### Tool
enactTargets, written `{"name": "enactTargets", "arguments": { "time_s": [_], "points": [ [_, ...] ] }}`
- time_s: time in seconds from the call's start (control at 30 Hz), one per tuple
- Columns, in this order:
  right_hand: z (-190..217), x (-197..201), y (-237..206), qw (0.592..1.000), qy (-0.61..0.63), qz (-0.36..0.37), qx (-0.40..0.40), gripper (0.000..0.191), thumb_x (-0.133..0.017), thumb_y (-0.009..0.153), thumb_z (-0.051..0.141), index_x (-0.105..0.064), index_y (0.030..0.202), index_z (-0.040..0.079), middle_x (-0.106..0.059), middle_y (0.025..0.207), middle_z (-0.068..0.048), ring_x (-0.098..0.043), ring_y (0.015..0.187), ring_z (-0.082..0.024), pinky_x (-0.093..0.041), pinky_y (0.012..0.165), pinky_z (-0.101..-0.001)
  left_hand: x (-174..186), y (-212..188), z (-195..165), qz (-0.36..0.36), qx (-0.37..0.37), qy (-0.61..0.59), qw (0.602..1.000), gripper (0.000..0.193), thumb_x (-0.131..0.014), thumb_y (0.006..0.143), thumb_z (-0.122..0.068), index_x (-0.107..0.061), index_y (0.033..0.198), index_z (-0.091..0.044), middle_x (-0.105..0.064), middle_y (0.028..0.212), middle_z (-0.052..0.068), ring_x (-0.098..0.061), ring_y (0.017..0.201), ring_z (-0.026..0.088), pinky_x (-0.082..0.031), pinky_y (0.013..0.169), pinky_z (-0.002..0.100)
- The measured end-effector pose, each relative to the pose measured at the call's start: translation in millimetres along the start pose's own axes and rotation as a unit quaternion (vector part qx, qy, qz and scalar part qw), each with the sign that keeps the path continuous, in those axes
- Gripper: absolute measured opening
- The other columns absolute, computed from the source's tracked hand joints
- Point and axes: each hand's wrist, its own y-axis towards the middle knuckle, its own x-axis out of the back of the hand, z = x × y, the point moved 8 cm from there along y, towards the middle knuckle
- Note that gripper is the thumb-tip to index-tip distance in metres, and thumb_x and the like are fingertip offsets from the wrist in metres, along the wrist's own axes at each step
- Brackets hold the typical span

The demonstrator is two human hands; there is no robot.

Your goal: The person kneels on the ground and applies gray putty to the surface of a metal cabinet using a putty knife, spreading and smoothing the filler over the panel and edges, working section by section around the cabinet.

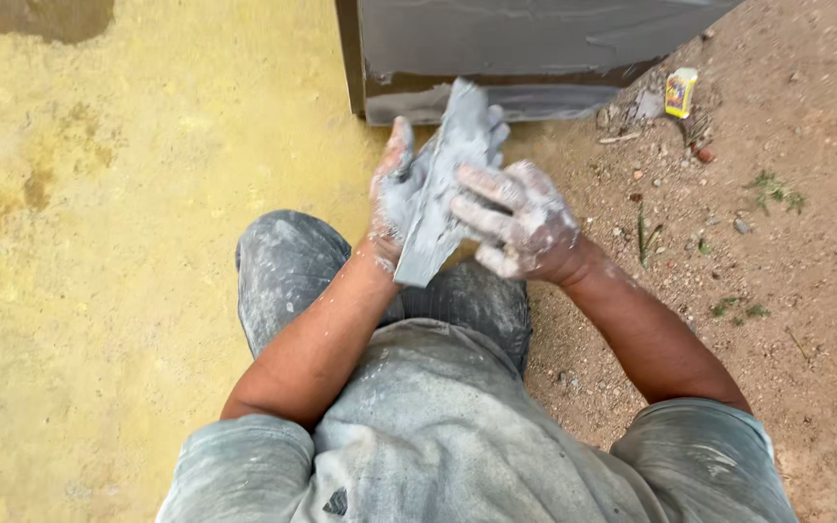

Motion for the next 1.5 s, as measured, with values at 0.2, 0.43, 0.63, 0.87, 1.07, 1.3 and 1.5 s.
{"name": "enactTargets", "arguments": {
  "time_s": [0.2,0.43,0.63,0.87,1.07,1.3,1.5],
  "points": [
    [18.1,-88.9,-5.8,0.98,-0.078,0.151,0.102,0.05,-0.062,0.093,0.026,-0.057,0.142,0.029,-0.053,0.151,0.004,-0.061,0.112,-0.017,-0.054,0.091,-0.0439,-46.3,-11.4,-94.9,0.056,-0.103,0.056,0.991,0.094,-0.056,0.099,-0.06,-0.023,0.163,0.0,-0.02,0.173,0.022,-0.022,0.162,0.035,-0.022,0.134,0.047],
    [-54.2,-75.2,49.8,0.918,-0.376,0.123,0.006,0.052,-0.044,0.107,0.004,-0.052,0.154,0.024,-0.04,0.164,0.001,-0.047,0.083,-0.012,-0.05,0.063,-0.0239,-10.1,-56.8,-162.9,0.05,-0.177,0.064,0.981,0.097,-0.06,0.098,-0.062,-0.026,0.161,0.004,-0.033,0.166,0.026,-0.034,0.155,0.038,-0.029,0.131,0.048],
    [-76.2,-41.4,137.9,0.885,-0.448,0.124,0.022,0.064,-0.055,0.091,0.001,-0.055,0.153,0.015,-0.036,0.167,0.0,-0.047,0.073,-0.015,-0.048,0.055,-0.0255,85.1,-92.5,-98.6,-0.143,-0.106,0.046,0.983,0.09,-0.051,0.098,-0.06,-0.029,0.155,0.006,-0.038,0.159,0.028,-0.041,0.146,0.039,-0.036,0.12,0.047],
    [-60.7,-52.7,171.4,0.84,-0.534,0.092,0.01,0.066,-0.059,0.087,0.005,-0.055,0.153,0.006,-0.031,0.169,-0.003,-0.05,0.076,-0.018,-0.049,0.054,-0.0298,101.4,-74.5,-73.1,-0.156,0.016,0.221,0.963,0.088,-0.039,0.1,-0.061,-0.027,0.157,0.006,-0.04,0.16,0.024,-0.041,0.147,0.035,-0.032,0.12,0.045],
    [-129.1,-16.9,81.4,0.776,-0.592,0.199,-0.087,0.075,-0.061,0.087,-0.002,-0.04,0.158,0.007,-0.042,0.164,-0.009,-0.051,0.068,-0.015,-0.049,0.043,-0.0261,112.6,-47.7,-53.8,-0.172,0.067,0.273,0.944,0.089,-0.037,0.1,-0.062,-0.026,0.157,0.006,-0.041,0.159,0.024,-0.041,0.147,0.033,-0.03,0.121,0.045],
    [-236.9,92.1,-65.7,0.791,-0.453,0.211,-0.353,0.072,-0.063,0.099,0.019,-0.035,0.165,0.025,-0.06,0.13,-0.015,-0.059,0.092,-0.032,-0.056,0.076,-0.0437,137.2,-48.7,-18.0,-0.146,0.126,0.283,0.94,0.089,-0.037,0.099,-0.062,-0.029,0.155,0.007,-0.043,0.158,0.025,-0.044,0.145,0.034,-0.032,0.119,0.046],
    [-245.6,119.7,-99.3,0.826,-0.471,0.165,-0.263,0.054,-0.061,0.103,0.018,-0.048,0.155,0.023,-0.053,0.163,0.001,-0.057,0.093,-0.032,-0.052,0.079,-0.0466,145.6,-54.0,-12.7,-0.175,0.116,0.305,0.929,0.087,-0.034,0.099,-0.062,-0.032,0.154,0.007,-0.045,0.156,0.025,-0.045,0.144,0.034,-0.033,0.118,0.045]
  ]
}}
